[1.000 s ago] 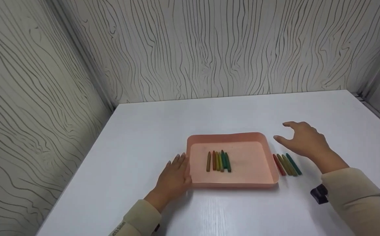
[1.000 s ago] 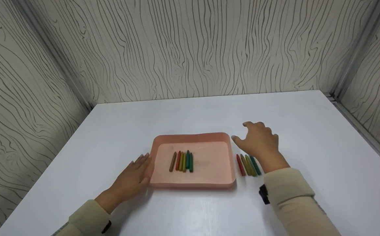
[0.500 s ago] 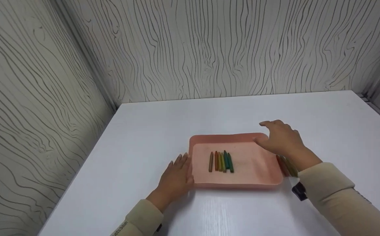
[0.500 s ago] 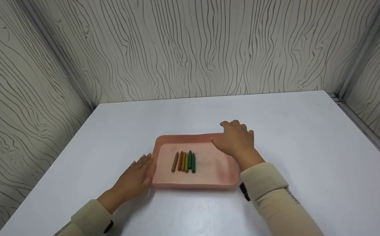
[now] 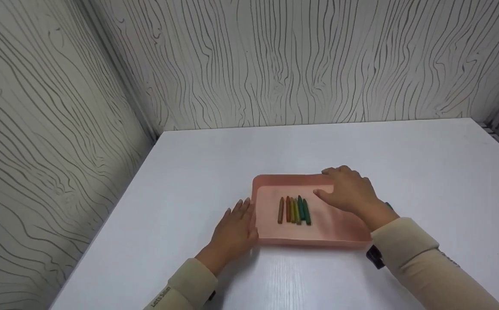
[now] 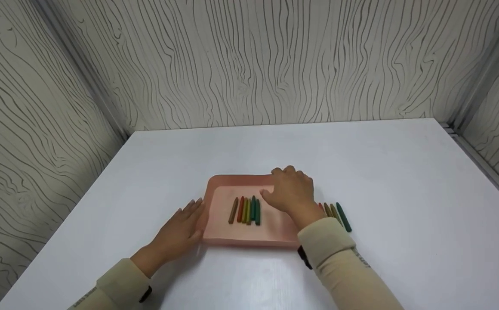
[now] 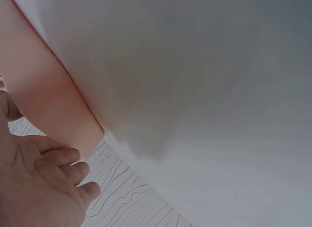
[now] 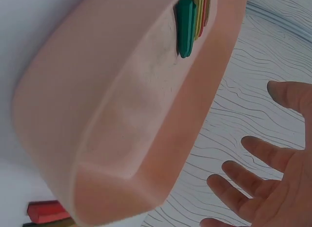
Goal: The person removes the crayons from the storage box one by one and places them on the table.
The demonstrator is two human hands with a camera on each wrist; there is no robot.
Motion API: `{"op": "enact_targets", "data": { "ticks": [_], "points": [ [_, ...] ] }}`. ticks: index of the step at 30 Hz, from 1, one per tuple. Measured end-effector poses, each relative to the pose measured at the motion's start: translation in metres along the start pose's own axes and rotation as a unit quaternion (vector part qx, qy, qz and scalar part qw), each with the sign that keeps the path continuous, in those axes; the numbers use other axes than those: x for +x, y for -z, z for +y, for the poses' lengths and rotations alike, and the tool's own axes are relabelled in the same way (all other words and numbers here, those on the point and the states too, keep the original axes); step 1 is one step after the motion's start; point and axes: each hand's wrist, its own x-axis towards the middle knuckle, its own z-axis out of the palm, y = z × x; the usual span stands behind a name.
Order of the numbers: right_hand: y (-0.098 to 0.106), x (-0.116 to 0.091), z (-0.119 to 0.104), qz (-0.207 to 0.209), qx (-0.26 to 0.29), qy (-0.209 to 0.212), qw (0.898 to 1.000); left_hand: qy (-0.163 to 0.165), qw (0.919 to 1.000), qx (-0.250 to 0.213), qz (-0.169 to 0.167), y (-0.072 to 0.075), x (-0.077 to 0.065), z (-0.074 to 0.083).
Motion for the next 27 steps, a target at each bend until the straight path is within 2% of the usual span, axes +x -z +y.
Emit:
{"op": "enact_targets", "data": {
  "ticks": [5,11,15,22,27],
  "points": [
    [-0.014,0.0,-0.003,-0.008,0.019,0.004,1.0,-0.006,1.0,-0.004,-0.002,-0.001,0.0,-0.001],
    [-0.024,-0.002,-0.006,-0.05,0.054,-0.009,0.997,-0.018,0.9998,0.004,0.007,-0.002,0.0,-0.003],
    [-0.032,-0.004,-0.008,-0.068,0.057,-0.016,0.996,-0.015,0.9998,0.012,0.006,-0.003,0.001,-0.003],
    [-0.046,-0.007,-0.012,-0.062,0.036,-0.016,0.997,-0.011,0.9997,0.018,0.007,-0.003,0.001,-0.003],
    [-0.054,-0.01,-0.013,-0.059,0.023,0.003,0.998,-0.01,0.9995,0.027,0.008,-0.004,0.001,-0.003]
  ]
}}
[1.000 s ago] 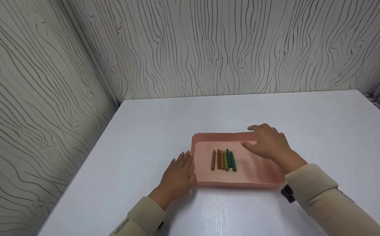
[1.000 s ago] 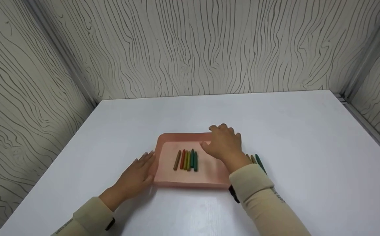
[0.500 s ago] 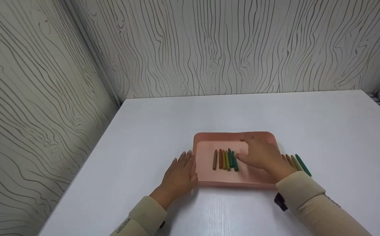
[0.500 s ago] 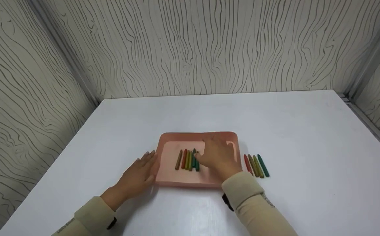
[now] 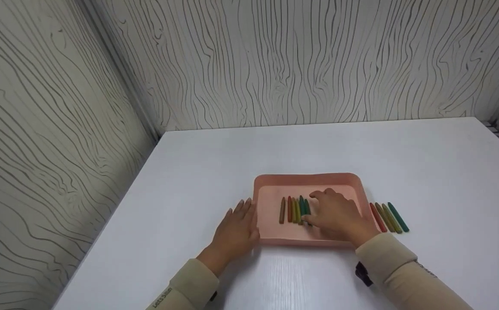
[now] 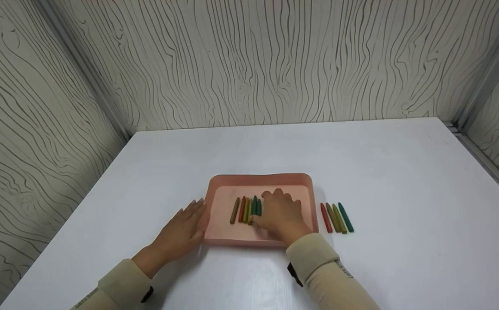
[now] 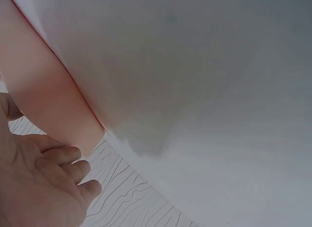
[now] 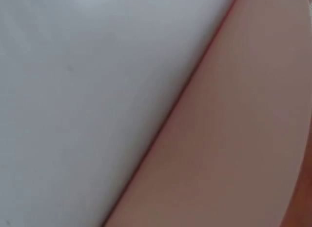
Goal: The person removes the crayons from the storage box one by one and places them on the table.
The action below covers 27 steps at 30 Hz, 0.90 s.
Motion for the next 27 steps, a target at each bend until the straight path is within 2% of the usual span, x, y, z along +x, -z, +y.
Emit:
{"op": "enact_targets", "data": {
  "ticks": [7,15,27],
  "points": [
    [-0.0065,-0.0031,-0.0013,0.0,0.021,-0.006,1.0,0.01,0.9997,-0.018,-0.009,0.0018,-0.0004,0.0009],
    [-0.0045,-0.003,0.0006,-0.029,0.076,-0.026,0.996,0.013,0.9992,-0.037,-0.006,0.0013,-0.0004,0.0017],
    [-0.0036,0.0013,0.0068,-0.048,0.182,-0.051,0.981,0.013,0.9994,-0.032,-0.005,0.0007,-0.0011,0.0013]
  ]
}}
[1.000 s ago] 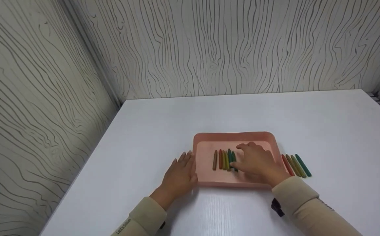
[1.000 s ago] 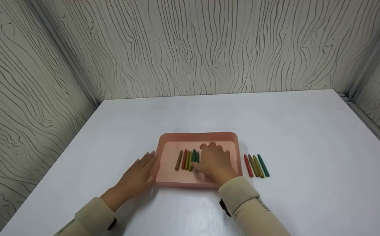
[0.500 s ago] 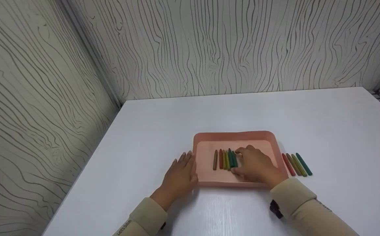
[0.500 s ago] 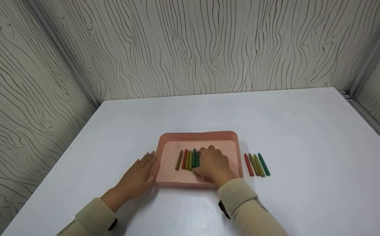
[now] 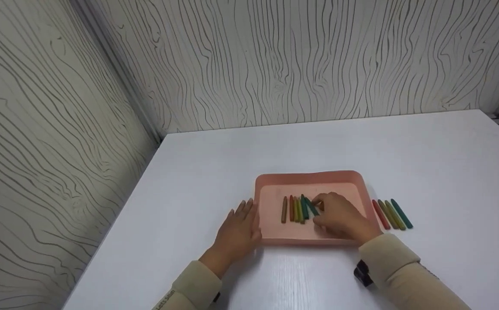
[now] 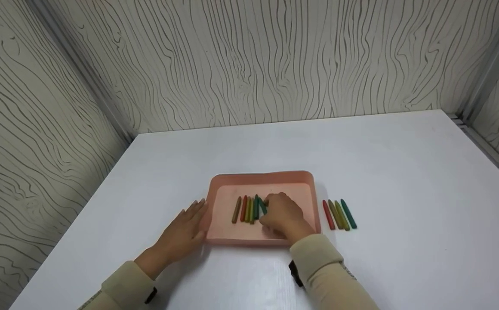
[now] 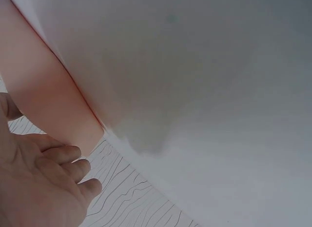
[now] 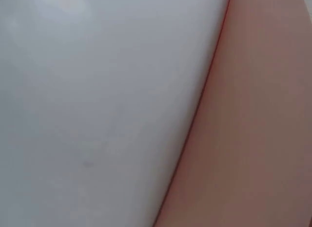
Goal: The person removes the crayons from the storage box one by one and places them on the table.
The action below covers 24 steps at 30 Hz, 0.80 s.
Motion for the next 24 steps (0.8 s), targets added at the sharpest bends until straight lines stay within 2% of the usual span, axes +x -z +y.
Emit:
{"op": "enact_targets", "data": {
  "ticks": [9,14,16,21,24],
  "points": [
    [-0.003,0.003,0.003,0.01,0.053,-0.04,0.998,-0.001,1.0,-0.001,-0.005,0.002,-0.001,0.0],
    [0.0,0.001,0.005,0.012,0.073,-0.038,0.997,-0.007,1.0,0.005,-0.002,0.002,-0.002,0.002],
    [0.002,0.001,0.006,0.006,0.1,-0.039,0.994,-0.007,1.0,0.004,-0.003,0.002,-0.002,0.002],
    [0.011,0.001,0.008,-0.011,0.187,-0.059,0.98,-0.007,1.0,0.003,-0.003,0.002,-0.001,0.001],
    [0.02,0.0,0.009,-0.004,0.178,-0.054,0.983,-0.005,1.0,0.004,-0.004,0.002,0.0,0.0]
  ]
}}
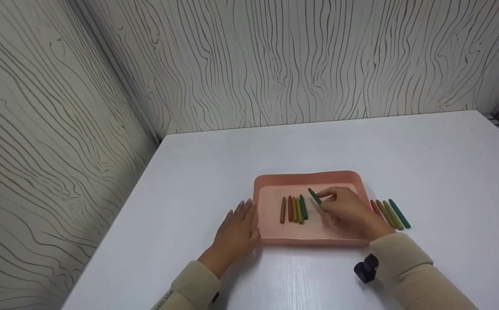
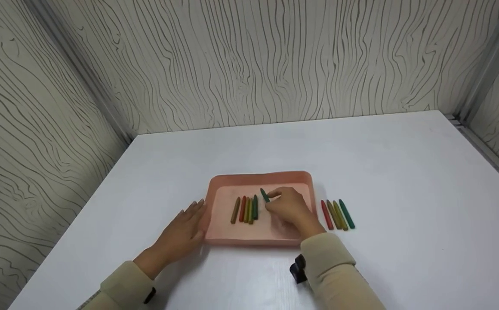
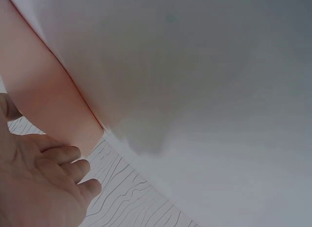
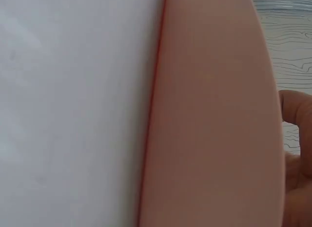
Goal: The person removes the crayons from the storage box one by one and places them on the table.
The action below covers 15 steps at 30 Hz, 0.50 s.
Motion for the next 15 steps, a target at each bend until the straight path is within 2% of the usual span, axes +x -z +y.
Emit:
{"op": "enact_targets", "data": {
  "ticks": [5,11,15],
  "points": [
    [0.02,-0.003,-0.003,0.007,-0.031,0.021,0.999,0.002,1.0,0.006,-0.007,-0.001,0.001,-0.001],
    [0.048,-0.012,-0.003,0.002,0.01,0.015,1.0,-0.003,1.0,0.003,-0.006,-0.001,0.001,-0.002],
    [0.066,-0.019,0.003,0.006,0.01,0.005,1.0,-0.008,1.0,-0.004,-0.003,0.001,-0.001,-0.001]
  ]
}}
